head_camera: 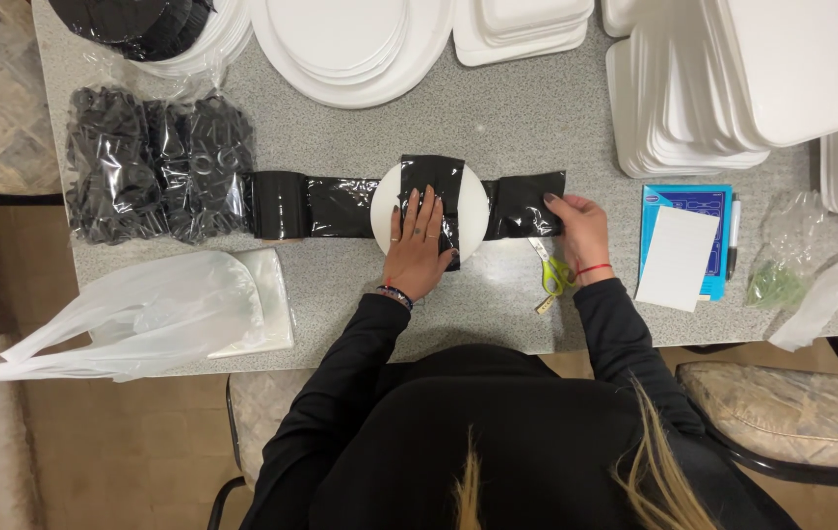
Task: Wrapping a round lid with black plastic stretch film and cutting it with scissors.
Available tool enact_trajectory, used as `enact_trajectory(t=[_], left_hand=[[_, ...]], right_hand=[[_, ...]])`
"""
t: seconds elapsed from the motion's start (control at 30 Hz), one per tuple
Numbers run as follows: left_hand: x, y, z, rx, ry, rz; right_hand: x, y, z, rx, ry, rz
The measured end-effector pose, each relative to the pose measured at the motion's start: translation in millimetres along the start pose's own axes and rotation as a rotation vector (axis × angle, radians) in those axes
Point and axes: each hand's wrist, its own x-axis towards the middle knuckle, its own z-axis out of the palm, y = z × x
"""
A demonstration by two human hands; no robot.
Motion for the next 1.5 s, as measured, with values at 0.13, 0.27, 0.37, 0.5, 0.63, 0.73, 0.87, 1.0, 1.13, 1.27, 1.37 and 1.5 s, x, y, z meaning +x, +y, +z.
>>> enact_trajectory(t=[0.13, 0.27, 0.37, 0.5, 0.63, 0.73, 0.87, 1.0, 1.13, 1.27, 1.37, 1.5], left_hand=[[-1, -2, 4, -0.024, 0.010, 0.004], [0, 0, -1, -0.025, 0.050, 0.004], [2, 0, -6, -0.007, 0.030, 0.001], [3, -3, -7, 0.019, 0.019, 0.021], [4, -7, -1, 0.028, 0.006, 0.028], [5, -9, 3, 0.055, 0.021, 0.039], [5, -9, 2, 0.050, 0.031, 0.049], [4, -6, -4, 0.061, 0.021, 0.041], [5, -6, -2, 0.051, 0.018, 0.033], [6, -5, -4, 0.058, -0.003, 0.034], [6, -5, -4, 0.047, -0.019, 0.023], [7, -8, 1, -0.069, -0.003, -0.014]], right_hand=[[-8, 0, 2, 0.059, -0.043, 0.216], [-3, 11, 0, 0.136, -0.069, 0.198], [-8, 6, 4, 0.234, -0.104, 0.115], [-16, 0, 17, 0.279, -0.141, 0.047], [-16, 11, 37, 0.306, -0.258, -0.077], [-20, 15, 57, 0.253, -0.253, -0.038], [-25, 17, 87, 0.076, -0.267, -0.055], [-22, 31, 105, 0.012, -0.264, -0.092], [-21, 36, 114, -0.019, -0.293, -0.066], [-29, 35, 122, -0.133, -0.289, -0.085], [-33, 34, 129, -0.301, -0.259, -0.168], [-39, 22, 136, -0.585, -0.195, -0.297]])
